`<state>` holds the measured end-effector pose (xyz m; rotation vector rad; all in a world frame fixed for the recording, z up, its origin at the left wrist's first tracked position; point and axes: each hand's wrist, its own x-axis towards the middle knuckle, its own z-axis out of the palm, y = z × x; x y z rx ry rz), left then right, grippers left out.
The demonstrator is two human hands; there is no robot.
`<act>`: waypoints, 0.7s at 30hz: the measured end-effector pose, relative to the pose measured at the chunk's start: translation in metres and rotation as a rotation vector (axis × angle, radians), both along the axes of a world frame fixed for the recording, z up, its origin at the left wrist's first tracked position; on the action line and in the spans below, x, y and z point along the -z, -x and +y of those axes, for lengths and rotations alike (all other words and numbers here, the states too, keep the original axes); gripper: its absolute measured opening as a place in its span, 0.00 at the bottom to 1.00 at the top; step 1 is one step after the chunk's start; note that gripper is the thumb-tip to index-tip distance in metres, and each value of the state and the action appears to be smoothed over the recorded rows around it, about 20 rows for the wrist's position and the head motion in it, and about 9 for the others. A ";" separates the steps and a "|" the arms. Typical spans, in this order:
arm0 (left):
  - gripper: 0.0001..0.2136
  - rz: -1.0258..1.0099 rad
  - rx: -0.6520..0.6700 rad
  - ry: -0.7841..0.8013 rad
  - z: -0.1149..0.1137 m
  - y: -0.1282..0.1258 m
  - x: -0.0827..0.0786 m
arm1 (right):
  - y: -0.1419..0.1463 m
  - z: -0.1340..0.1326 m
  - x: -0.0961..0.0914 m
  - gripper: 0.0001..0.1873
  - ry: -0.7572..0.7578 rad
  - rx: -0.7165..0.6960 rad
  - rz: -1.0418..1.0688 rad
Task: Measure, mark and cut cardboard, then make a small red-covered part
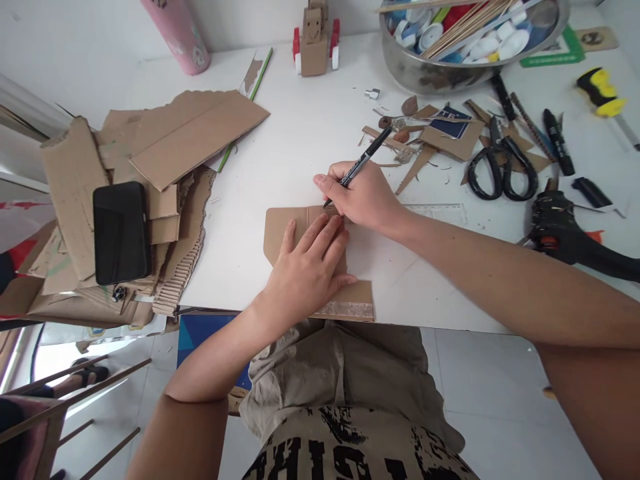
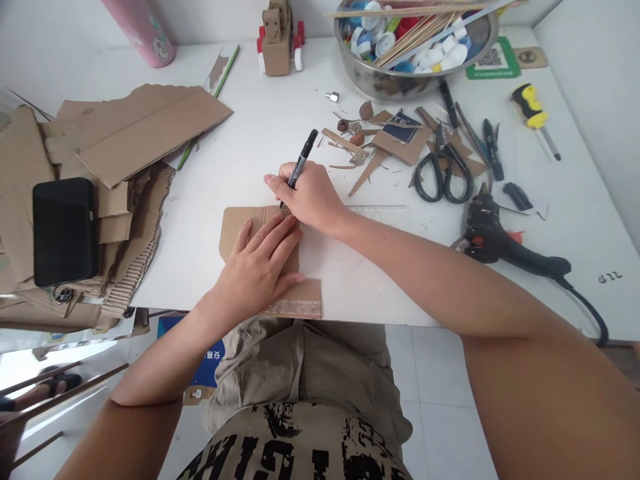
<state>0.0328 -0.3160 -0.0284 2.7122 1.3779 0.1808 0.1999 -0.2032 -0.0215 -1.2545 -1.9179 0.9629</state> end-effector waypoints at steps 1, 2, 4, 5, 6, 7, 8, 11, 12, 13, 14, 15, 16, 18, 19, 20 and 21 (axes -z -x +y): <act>0.30 -0.002 -0.002 0.000 0.000 0.000 0.000 | 0.000 0.000 0.000 0.27 -0.003 0.014 0.007; 0.30 -0.004 -0.002 0.001 0.000 0.000 0.000 | -0.001 0.001 0.000 0.27 -0.004 0.031 0.019; 0.29 -0.010 -0.001 0.007 0.000 0.000 0.000 | -0.007 0.002 -0.007 0.28 -0.007 0.052 0.048; 0.29 -0.017 0.001 0.012 0.000 0.000 0.001 | -0.012 0.002 -0.013 0.28 -0.017 0.050 0.055; 0.28 -0.026 0.004 0.018 0.001 0.000 0.002 | -0.018 0.002 -0.020 0.28 -0.035 0.028 0.041; 0.28 -0.039 0.006 0.024 0.001 0.001 0.002 | -0.026 0.001 -0.028 0.27 -0.061 -0.001 0.001; 0.28 -0.057 0.007 0.031 0.002 0.002 0.003 | -0.035 0.000 -0.035 0.26 -0.099 -0.038 -0.070; 0.28 -0.154 0.001 0.050 0.001 0.009 0.000 | -0.061 -0.012 -0.050 0.15 -0.143 -0.140 -0.429; 0.28 -0.199 -0.006 0.056 0.000 0.012 -0.002 | -0.069 -0.019 -0.051 0.13 -0.151 -0.127 -0.525; 0.28 -0.248 -0.014 0.058 -0.001 0.016 -0.005 | -0.075 -0.027 -0.051 0.14 -0.140 -0.118 -0.593; 0.28 -0.290 -0.026 0.058 -0.003 0.021 -0.008 | -0.080 -0.036 -0.050 0.16 -0.127 -0.109 -0.638; 0.27 -0.319 -0.042 0.051 -0.006 0.025 -0.010 | -0.084 -0.044 -0.047 0.18 -0.120 -0.101 -0.664; 0.27 -0.328 -0.057 0.034 -0.008 0.029 -0.012 | -0.086 -0.052 -0.045 0.19 -0.121 -0.100 -0.686; 0.25 -0.290 -0.107 0.017 -0.014 0.036 -0.010 | -0.085 -0.064 -0.041 0.21 -0.165 -0.097 -0.724; 0.26 -0.257 -0.126 0.012 -0.016 0.038 -0.007 | -0.084 -0.067 -0.040 0.20 -0.202 -0.092 -0.747; 0.27 -0.224 -0.135 0.011 -0.018 0.040 -0.003 | -0.081 -0.068 -0.039 0.20 -0.236 -0.088 -0.773; 0.28 -0.194 -0.135 0.009 -0.020 0.041 0.002 | -0.078 -0.067 -0.039 0.20 -0.260 -0.082 -0.801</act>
